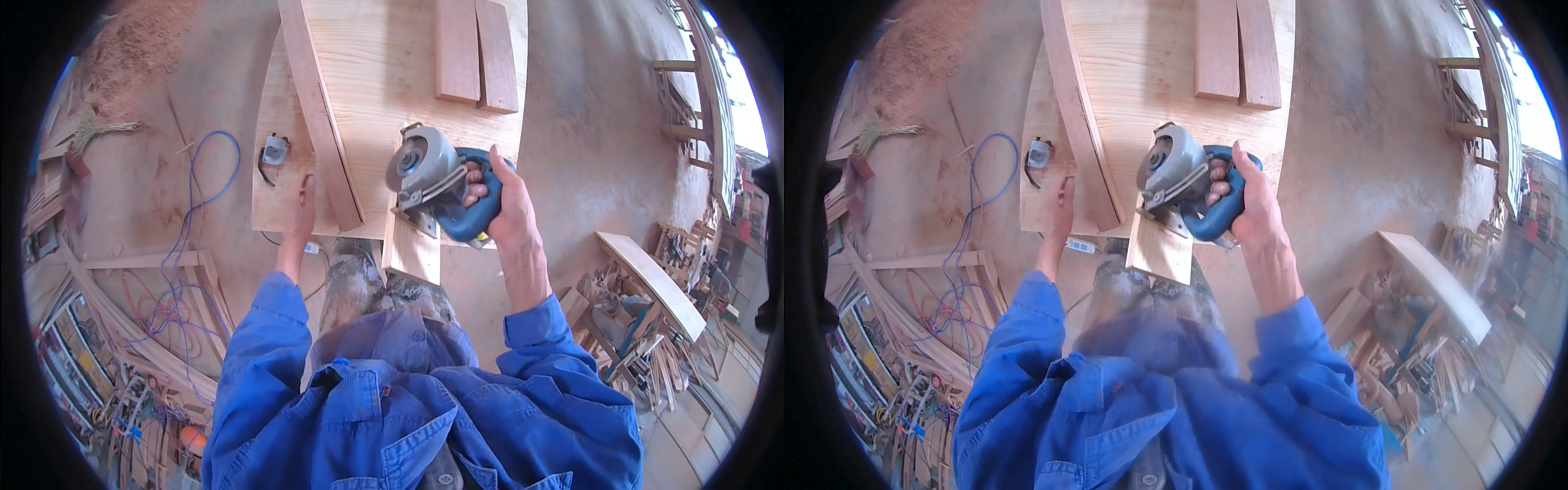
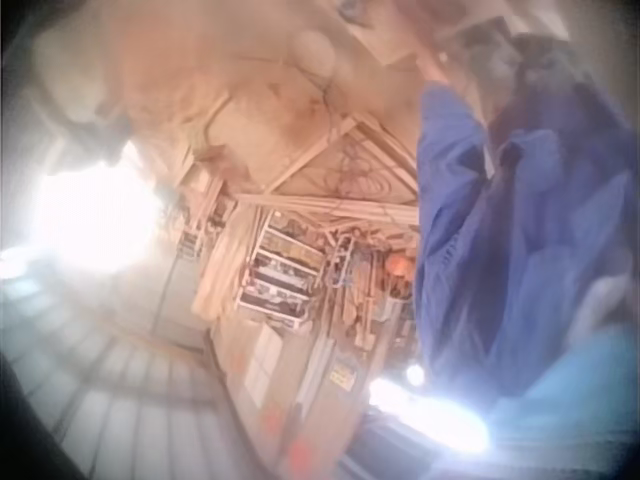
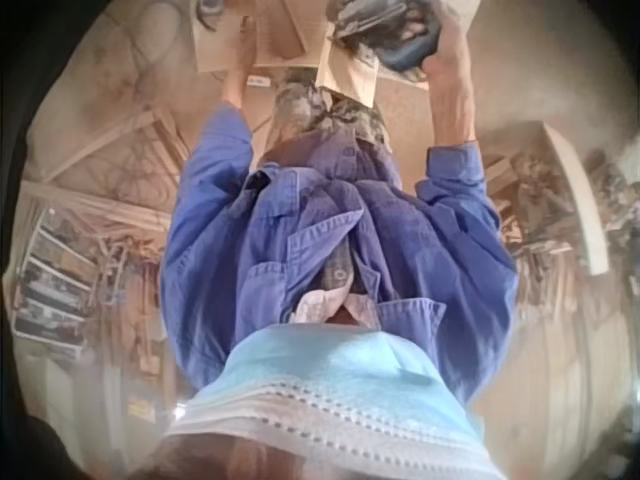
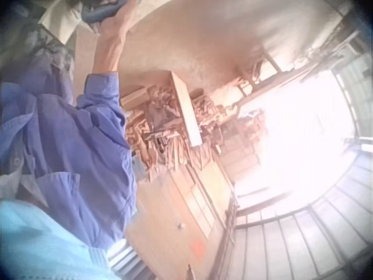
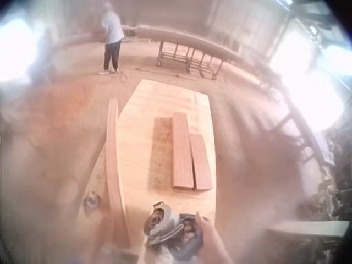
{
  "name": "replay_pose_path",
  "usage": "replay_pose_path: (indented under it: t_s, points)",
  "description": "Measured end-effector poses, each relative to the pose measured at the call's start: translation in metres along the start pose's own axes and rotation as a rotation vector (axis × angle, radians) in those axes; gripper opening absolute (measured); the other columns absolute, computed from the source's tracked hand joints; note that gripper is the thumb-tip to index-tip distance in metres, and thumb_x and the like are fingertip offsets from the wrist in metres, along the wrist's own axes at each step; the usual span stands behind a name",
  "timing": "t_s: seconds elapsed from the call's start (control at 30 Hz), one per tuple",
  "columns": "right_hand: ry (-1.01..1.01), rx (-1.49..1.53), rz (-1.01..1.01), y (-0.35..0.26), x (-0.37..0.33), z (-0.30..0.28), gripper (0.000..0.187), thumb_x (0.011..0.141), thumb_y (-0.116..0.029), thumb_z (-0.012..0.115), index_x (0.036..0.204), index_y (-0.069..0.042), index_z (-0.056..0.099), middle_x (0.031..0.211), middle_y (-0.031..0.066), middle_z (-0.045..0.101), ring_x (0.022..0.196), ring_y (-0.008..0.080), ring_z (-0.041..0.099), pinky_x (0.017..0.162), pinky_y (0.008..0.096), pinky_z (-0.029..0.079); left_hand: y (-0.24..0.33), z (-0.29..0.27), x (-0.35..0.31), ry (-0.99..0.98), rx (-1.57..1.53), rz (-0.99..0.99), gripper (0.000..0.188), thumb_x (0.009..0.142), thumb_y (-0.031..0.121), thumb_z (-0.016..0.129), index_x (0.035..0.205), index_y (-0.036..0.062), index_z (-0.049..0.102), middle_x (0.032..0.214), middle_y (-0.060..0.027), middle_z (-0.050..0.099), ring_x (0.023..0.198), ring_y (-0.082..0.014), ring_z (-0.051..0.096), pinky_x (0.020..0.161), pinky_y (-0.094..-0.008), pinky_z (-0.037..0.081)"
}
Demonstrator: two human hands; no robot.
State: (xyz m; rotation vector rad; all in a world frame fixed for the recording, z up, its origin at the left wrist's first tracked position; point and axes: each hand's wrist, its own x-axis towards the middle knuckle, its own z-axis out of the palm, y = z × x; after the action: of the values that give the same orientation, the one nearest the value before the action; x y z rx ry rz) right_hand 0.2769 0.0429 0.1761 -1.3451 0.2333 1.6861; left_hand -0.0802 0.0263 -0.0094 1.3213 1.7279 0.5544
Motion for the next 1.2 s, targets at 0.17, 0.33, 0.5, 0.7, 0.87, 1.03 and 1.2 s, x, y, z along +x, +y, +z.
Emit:
replay_pose_path:
  t_s: [0.17,0.33,0.5,0.7,0.87,1.03,1.2]
  points:
    - [-0.045,0.152,0.087,-0.007,0.017,0.006,0.042,0.100,-0.043,0.066,0.101,-0.002,0.060,0.083,0.0018,0.058,0.062,0.0093,0.051,0.059,0.0265,0.046,0.025,-0.043,0.028,0.425,0.492,0.285,0.060,0.094,0.028,0.069,0.147,0.0069,0.049,0.136,-0.0217,0.056,0.125,-0.0404,0.053,0.104,-0.0470,0.044]
    - [-0.078,0.242,0.132,-0.043,0.039,-0.032,0.045,0.099,-0.043,0.067,0.105,0.001,0.059,0.085,0.0021,0.058,0.064,0.0078,0.054,0.059,0.0233,0.049,-0.004,-0.058,0.065,0.311,0.582,0.325,0.075,0.087,0.023,0.076,0.152,0.0082,0.042,0.137,-0.0204,0.053,0.122,-0.0402,0.054,0.104,-0.0491,0.043]
    - [0.106,-0.015,0.055,-0.074,0.053,-0.096,0.035,0.101,-0.038,0.065,0.101,-0.003,0.064,0.090,0.0086,0.068,0.068,0.0161,0.064,0.058,0.0274,0.058,-0.001,-0.057,0.073,0.229,0.599,0.292,0.076,0.085,0.022,0.077,0.151,0.0082,0.043,0.133,-0.0173,0.057,0.120,-0.0385,0.056,0.100,-0.0493,0.046]
    - [0.285,-0.131,-0.031,-0.069,0.052,-0.147,0.026,0.105,-0.037,0.057,0.105,-0.012,0.066,0.092,0.0071,0.070,0.068,0.0198,0.068,0.059,0.0305,0.061,0.000,-0.053,0.085,0.243,0.618,0.327,0.076,0.082,0.019,0.078,0.148,0.0036,0.043,0.123,-0.0166,0.058,0.116,-0.0374,0.057,0.096,-0.0483,0.048]
    - [0.362,-0.348,0.001,-0.078,0.056,-0.116,0.029,0.107,-0.033,0.053,0.109,-0.006,0.064,0.090,0.0094,0.070,0.068,0.0193,0.068,0.063,0.0325,0.062,0.005,-0.058,0.080,0.188,0.548,0.168,0.069,0.085,0.024,0.077,0.143,-0.0008,0.047,0.127,-0.0207,0.059,0.119,-0.0414,0.056,0.099,-0.0491,0.047]
    - [0.227,-0.797,-0.107,-0.104,0.074,-0.148,0.032,0.106,-0.027,0.054,0.122,-0.001,0.062,0.102,0.0105,0.072,0.084,0.0195,0.071,0.076,0.0335,0.062,-0.016,-0.053,0.049,0.215,0.169,0.041,0.073,0.093,0.030,0.074,0.151,-0.0019,0.042,0.139,-0.0284,0.054,0.127,-0.0392,0.056,0.104,-0.0454,0.046]
    - [0.197,-0.682,-0.087,-0.108,0.097,-0.166,0.033,0.105,-0.026,0.054,0.124,0.000,0.062,0.105,0.0104,0.072,0.089,0.0198,0.070,0.079,0.0344,0.061,0.024,-0.062,-0.007,0.101,-0.160,-0.195,0.076,0.095,0.027,0.073,0.155,-0.0022,0.037,0.132,-0.0177,0.060,0.121,-0.0229,0.058,0.099,-0.0373,0.048]
